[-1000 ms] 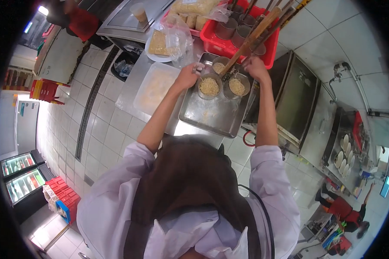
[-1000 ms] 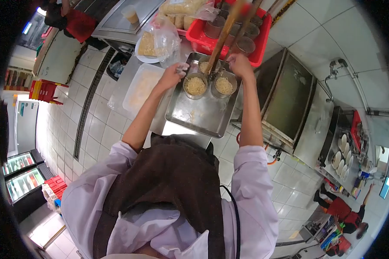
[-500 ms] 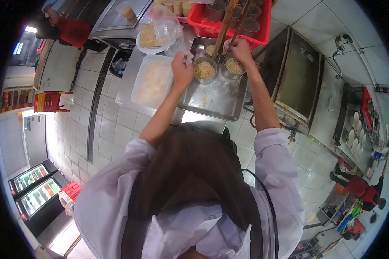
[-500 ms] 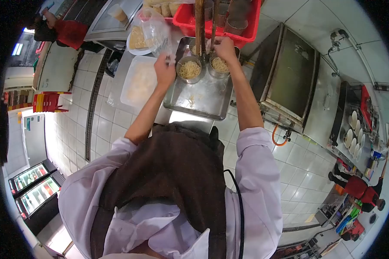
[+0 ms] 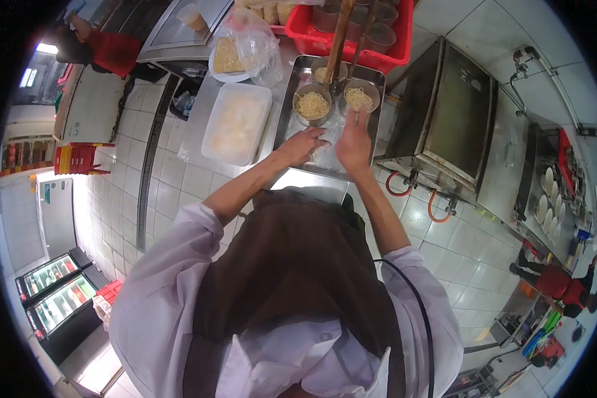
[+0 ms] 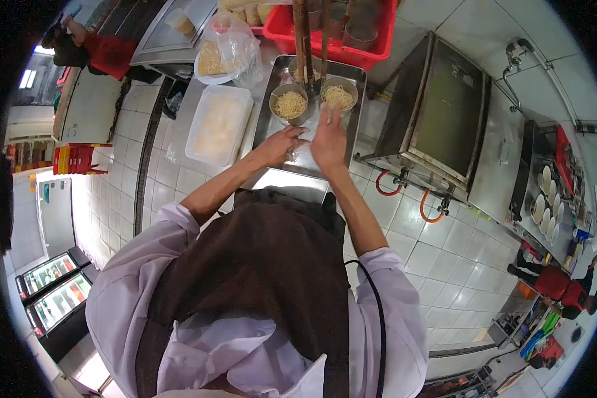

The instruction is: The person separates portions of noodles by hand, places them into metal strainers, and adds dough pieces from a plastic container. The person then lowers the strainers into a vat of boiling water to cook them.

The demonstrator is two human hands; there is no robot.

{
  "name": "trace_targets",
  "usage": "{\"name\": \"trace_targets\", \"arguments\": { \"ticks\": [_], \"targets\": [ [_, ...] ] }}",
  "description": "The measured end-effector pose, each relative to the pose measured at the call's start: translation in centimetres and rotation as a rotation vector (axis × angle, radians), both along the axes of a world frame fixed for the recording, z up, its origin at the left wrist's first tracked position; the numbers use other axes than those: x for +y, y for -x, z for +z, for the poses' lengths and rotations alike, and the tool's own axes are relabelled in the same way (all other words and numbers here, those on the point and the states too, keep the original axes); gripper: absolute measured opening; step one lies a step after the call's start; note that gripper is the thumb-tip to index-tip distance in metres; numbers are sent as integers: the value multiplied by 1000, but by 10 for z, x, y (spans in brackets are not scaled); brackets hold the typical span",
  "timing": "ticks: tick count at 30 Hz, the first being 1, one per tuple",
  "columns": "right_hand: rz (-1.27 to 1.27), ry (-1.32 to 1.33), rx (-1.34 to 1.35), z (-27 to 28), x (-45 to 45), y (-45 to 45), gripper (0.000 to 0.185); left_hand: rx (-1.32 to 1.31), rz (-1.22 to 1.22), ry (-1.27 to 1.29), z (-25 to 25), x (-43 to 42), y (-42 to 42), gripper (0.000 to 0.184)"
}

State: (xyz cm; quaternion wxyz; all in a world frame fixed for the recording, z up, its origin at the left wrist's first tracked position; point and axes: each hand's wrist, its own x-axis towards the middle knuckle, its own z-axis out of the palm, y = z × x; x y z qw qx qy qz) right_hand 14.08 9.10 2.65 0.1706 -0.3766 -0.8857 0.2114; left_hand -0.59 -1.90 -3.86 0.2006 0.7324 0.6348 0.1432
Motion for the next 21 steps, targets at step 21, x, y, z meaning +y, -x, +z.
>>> {"name": "trace_targets", "arguments": {
  "ticks": [21],
  "targets": [
    [175, 124, 40, -92, -16, -2, 40, -664, 690, -128, -34, 21, -40, 30]
  ]
}}
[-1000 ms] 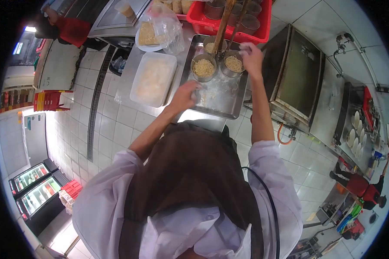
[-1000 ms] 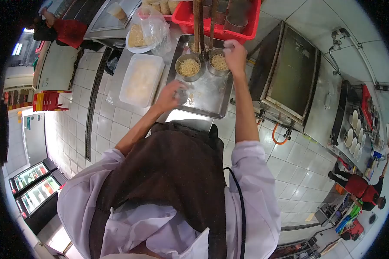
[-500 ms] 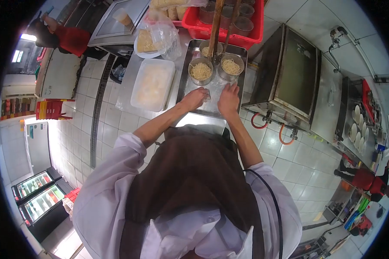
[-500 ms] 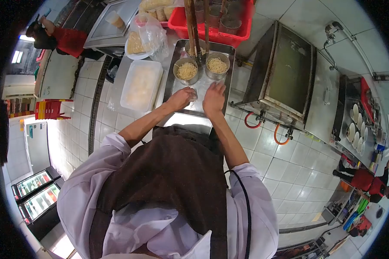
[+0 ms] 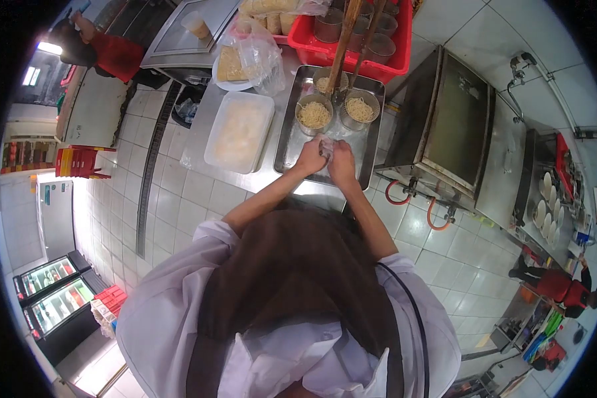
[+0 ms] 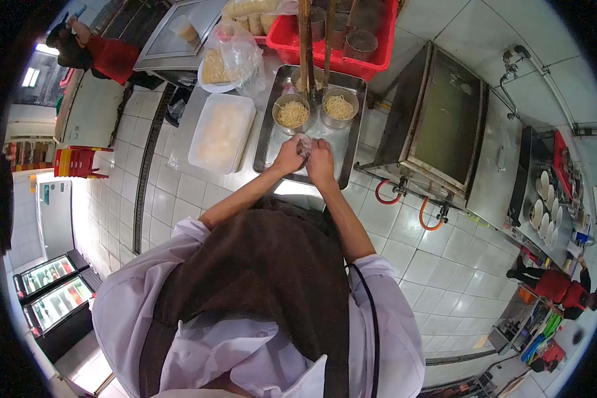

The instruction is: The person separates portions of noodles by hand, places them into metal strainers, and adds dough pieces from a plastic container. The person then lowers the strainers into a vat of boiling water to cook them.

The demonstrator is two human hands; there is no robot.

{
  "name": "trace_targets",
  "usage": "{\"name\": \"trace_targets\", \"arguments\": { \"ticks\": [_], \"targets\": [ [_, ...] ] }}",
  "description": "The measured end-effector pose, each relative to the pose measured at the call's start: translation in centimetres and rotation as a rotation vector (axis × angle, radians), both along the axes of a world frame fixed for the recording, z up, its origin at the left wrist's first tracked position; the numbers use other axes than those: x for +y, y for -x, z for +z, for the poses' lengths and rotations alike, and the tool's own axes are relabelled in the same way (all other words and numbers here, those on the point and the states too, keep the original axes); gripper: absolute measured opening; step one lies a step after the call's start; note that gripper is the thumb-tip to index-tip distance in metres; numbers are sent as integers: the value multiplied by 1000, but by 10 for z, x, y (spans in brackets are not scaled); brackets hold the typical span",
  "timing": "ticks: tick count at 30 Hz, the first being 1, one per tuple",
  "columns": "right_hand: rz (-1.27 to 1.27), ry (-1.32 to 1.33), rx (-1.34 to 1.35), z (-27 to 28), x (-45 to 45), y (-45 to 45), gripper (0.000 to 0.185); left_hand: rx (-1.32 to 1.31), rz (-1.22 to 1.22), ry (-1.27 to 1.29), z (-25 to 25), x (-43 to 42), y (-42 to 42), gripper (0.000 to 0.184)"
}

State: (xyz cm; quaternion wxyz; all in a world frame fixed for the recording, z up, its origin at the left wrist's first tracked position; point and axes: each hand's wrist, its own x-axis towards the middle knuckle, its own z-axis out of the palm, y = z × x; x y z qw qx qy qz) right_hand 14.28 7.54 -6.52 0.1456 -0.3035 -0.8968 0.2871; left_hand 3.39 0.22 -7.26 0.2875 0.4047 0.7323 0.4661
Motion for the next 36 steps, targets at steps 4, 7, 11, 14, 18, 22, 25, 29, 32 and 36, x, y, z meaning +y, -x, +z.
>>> {"name": "trace_targets", "arguments": {
  "ticks": [4, 7, 11, 14, 18, 22, 25, 29, 32, 36],
  "targets": [
    [17, 5, 14, -1, 10, 6, 28, -165, -10, -29, -1, -16, 6, 32],
    [-7, -15, 25, 2, 17, 3, 17, -209, -8, -35, 21, -33, 9, 28],
    [-281, 265, 256, 52, 37, -3, 14, 93, 129, -62, 64, -79, 28, 26],
    [-240, 77, 499, 122, 62, 3, 16, 529, 314, -77, 82, -112, 57, 38],
    [-42, -146, 249, 111, 119, 20, 22, 634, 452, 506, 100, -130, 75, 69],
    [-175, -122, 539, 132, 116, 34, 24, 579, 421, 437, 85, -146, 83, 65],
    [-200, -43, 619, 145, 84, 39, 19, 591, 354, 389, 82, -155, 85, 50],
    [-26, -213, 632, 133, 22, 44, 9, 631, 410, 196, 99, -161, 85, 34],
    [137, 25, 381, 116, -24, 51, 9, 603, 478, 185, 115, -173, 92, 31],
    [323, 67, 360, 102, -52, 93, 13, 660, 581, 132, 117, -190, 111, 29]
  ]
}}
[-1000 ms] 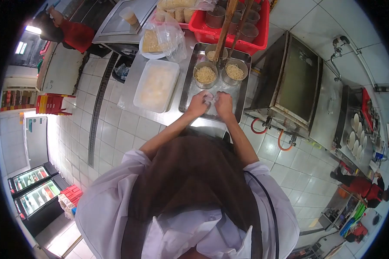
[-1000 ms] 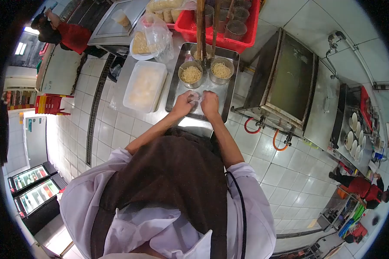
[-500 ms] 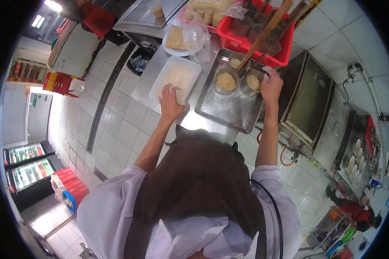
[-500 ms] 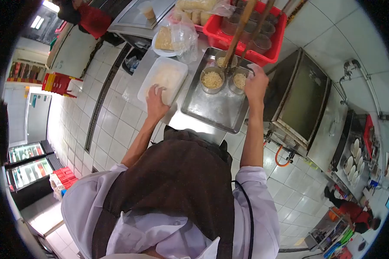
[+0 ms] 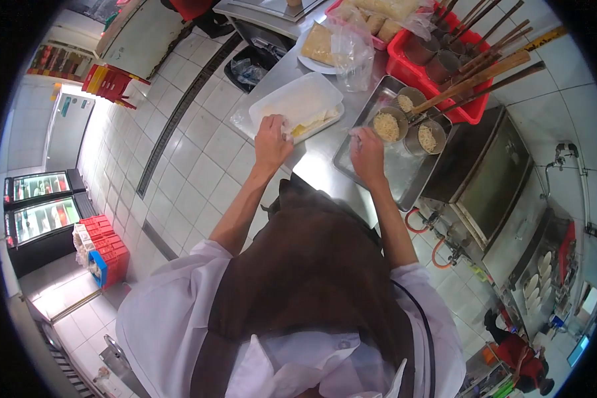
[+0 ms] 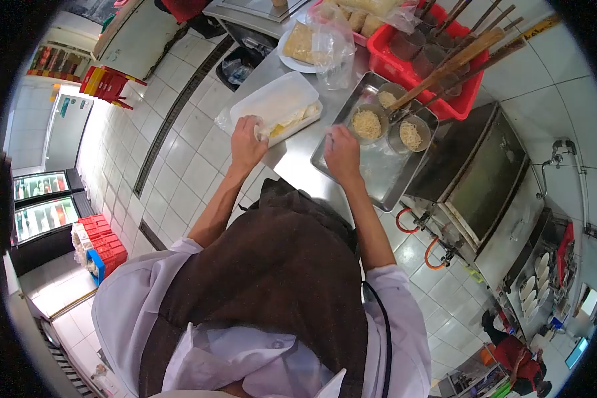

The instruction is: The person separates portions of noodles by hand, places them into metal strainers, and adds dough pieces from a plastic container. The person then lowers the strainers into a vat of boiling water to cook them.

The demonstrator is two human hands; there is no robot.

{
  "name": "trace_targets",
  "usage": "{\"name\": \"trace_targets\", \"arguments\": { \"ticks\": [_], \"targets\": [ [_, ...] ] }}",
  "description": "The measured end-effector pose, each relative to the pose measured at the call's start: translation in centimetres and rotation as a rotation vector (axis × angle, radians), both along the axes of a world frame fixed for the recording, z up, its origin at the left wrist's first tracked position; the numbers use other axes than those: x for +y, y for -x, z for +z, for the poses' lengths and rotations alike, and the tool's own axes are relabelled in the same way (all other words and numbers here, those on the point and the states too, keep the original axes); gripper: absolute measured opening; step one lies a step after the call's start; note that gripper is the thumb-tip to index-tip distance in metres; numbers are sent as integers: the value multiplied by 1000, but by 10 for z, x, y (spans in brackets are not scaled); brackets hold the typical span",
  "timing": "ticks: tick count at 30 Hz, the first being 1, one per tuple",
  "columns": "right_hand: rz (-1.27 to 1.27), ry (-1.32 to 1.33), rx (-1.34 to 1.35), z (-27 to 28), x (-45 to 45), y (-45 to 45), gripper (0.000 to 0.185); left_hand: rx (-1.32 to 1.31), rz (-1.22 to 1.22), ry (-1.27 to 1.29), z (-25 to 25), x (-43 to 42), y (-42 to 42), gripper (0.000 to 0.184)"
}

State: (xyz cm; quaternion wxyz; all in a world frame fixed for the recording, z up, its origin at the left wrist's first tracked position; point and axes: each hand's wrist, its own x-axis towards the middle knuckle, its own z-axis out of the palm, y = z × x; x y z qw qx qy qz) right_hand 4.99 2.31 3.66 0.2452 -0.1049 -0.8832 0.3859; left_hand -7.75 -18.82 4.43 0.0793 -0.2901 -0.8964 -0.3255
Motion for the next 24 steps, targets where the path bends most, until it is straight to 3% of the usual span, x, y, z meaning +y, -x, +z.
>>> {"name": "trace_targets", "arguments": {
  "ticks": [3, 7, 10, 15, 16, 18, 22, 24],
  "targets": [
    [37, -115, 78, -16, -11, 43, 13, 90, -54, -132, 10, -10, 12, 28],
    [151, -238, 79, -27, -29, 75, 15, 120, -169, -116, 13, -26, 26, 27],
    [151, -274, -151, -46, -29, 81, 16, 184, -197, -178, 19, -29, 46, 21],
    [-156, -176, -275, -50, -38, 92, 17, 371, -81, -339, 52, -34, 87, 10],
    [-154, -180, -278, -49, -40, 96, 17, 368, -77, -342, 50, -37, 95, 10],
    [-178, -294, -529, -47, -44, 109, 20, 317, 104, -398, 47, -41, 114, 5],
    [-229, -405, -566, -48, -54, 127, 23, 188, 131, -473, 41, -55, 137, 5],
    [-263, -150, -587, -51, -55, 133, 23, 121, 173, -545, 38, -61, 144, 12]
  ]
}}
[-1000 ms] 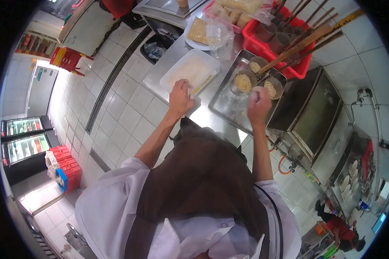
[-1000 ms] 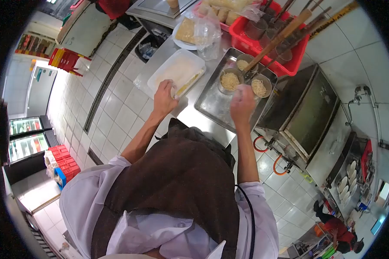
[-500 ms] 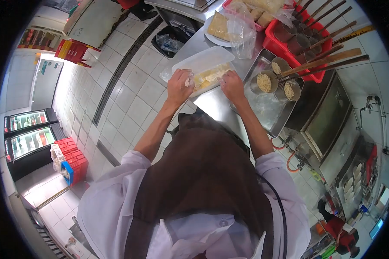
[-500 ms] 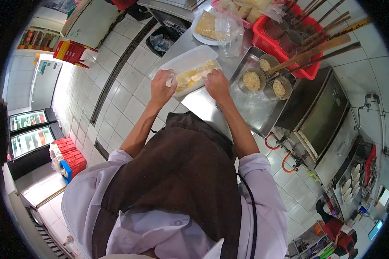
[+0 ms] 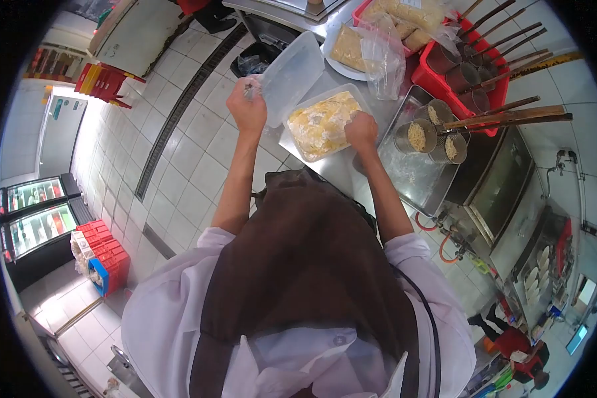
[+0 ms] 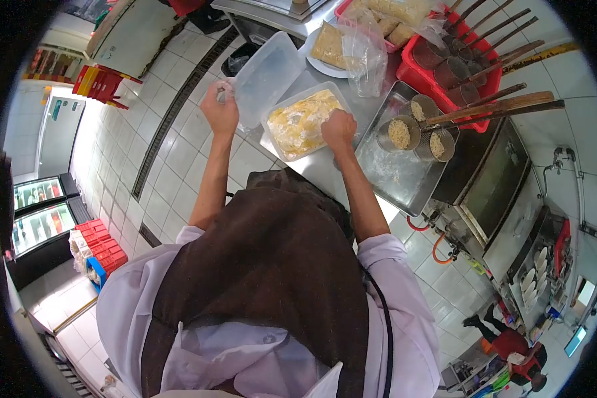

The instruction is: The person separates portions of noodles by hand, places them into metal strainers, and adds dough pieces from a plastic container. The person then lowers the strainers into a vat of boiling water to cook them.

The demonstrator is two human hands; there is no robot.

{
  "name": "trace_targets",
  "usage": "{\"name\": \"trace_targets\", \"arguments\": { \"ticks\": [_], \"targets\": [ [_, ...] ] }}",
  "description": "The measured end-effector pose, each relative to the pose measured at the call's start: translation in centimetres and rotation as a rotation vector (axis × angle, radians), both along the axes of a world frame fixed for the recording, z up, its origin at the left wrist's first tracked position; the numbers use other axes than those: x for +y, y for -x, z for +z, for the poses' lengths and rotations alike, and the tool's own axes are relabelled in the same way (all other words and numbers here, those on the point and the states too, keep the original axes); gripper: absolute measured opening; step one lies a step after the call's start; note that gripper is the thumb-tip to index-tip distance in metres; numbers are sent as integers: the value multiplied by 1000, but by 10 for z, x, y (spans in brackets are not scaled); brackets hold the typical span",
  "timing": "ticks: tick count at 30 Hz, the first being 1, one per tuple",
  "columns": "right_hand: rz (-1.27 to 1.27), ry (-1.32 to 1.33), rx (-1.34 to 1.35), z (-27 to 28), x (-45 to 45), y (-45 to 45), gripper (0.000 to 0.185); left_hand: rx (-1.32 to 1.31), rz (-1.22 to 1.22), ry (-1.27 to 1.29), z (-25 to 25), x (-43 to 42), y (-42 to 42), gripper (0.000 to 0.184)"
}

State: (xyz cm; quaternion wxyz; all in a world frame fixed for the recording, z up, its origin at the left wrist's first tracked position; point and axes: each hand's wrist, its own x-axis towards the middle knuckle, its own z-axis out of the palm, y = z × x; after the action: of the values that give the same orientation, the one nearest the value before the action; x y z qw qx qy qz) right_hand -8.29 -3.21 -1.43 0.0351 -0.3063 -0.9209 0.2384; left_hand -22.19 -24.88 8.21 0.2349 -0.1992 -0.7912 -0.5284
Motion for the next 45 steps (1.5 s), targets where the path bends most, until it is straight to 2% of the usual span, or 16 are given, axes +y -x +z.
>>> {"name": "trace_targets", "arguments": {
  "ticks": [4, 6, 7, 9, 12, 16, 19, 23, 26, 27, 29, 37, 39, 42, 43, 45],
  "targets": [
    [-58, 181, 171, 1, 10, -2, 18, -63, -51, -75, -25, -16, 22, 12],
    [-208, 643, 381, 11, 23, -15, 12, -91, -70, -137, -31, -21, 29, 7],
    [-232, 629, 379, 16, 28, -26, 12, -159, -76, -147, -34, -26, 32, 5],
    [-367, 911, 614, 32, 46, -57, 9, -246, -129, -178, -34, -29, 33, 7],
    [-586, 692, 715, 70, 65, -114, 7, -256, -205, -202, -30, -29, 43, 8],
    [-833, 714, 909, 96, 107, -175, 6, -301, -268, -195, -22, -20, 45, 8],
    [-850, 702, 976, 92, 158, -199, 13, -204, -274, -79, -8, -13, 43, 8],
    [-913, 707, 1051, 64, 219, -200, 7, -218, -283, -82, -4, -5, 43, 8],
    [-757, 195, 315, 41, 238, -193, 24, -211, -300, -107, -3, -4, 43, 9],
    [-758, 197, 319, 43, 231, -184, 24, -217, -328, -130, -4, -3, 42, 10],
    [-627, -332, 20, 44, 218, -172, 28, -222, -358, -152, -4, -3, 43, 11],
    [-614, -359, 118, 70, 193, -158, 27, -280, -324, -145, -9, -14, 46, 13],
    [-502, -645, 175, 75, 191, -157, 25, -287, -316, -141, -9, -14, 47, 13],
    [-367, -693, 48, 59, 190, -155, 19, -274, -314, -126, -12, -14, 47, 14],
    [-371, -694, 48, 47, 192, -158, 19, -252, -314, -115, -12, -14, 48, 13],
    [-489, -351, -94, 33, 192, -158, 21, -260, -319, -129, -10, -12, 47, 13]
  ]
}}
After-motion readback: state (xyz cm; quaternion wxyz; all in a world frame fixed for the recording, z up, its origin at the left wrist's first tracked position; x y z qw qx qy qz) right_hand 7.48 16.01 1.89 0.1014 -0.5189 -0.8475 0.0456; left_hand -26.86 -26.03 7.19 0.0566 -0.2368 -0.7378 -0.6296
